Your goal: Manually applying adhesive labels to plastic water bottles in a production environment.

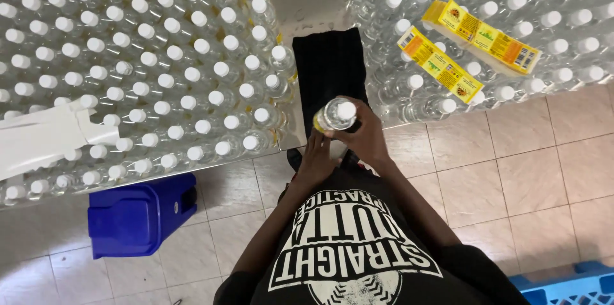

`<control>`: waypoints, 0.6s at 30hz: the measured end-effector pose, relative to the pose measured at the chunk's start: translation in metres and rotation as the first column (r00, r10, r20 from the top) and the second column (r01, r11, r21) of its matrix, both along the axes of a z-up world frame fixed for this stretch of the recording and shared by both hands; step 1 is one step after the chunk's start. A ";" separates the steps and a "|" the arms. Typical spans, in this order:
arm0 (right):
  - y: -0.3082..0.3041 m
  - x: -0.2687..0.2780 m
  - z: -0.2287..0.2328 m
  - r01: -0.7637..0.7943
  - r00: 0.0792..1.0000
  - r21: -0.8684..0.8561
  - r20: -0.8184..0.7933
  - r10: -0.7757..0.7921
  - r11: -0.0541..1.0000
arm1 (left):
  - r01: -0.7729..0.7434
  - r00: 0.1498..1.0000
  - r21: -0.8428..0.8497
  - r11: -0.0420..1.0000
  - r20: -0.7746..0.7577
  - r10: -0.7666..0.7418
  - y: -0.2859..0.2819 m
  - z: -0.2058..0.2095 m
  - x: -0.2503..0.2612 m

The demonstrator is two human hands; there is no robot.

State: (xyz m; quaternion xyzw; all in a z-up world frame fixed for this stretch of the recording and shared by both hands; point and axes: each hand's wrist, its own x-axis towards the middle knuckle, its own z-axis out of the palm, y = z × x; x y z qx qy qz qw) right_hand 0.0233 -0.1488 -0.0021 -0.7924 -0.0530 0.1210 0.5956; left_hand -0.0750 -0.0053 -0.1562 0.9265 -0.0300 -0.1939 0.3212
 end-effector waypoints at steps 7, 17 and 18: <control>0.076 0.006 -0.053 -0.103 0.995 0.030 0.000 0.103 0.994 | -0.029 0.999 -0.104 0.994 -0.037 0.025 0.007 0.000 -0.020; 0.095 0.011 -0.093 -0.206 0.974 -0.109 0.069 0.214 0.973 | 0.038 0.998 -0.101 0.994 -0.053 -0.044 0.008 -0.018 -0.006; 0.094 0.011 -0.098 -0.213 0.973 -0.102 0.070 0.221 0.972 | 0.027 0.996 -0.119 0.992 -0.086 -0.038 0.007 -0.022 -0.004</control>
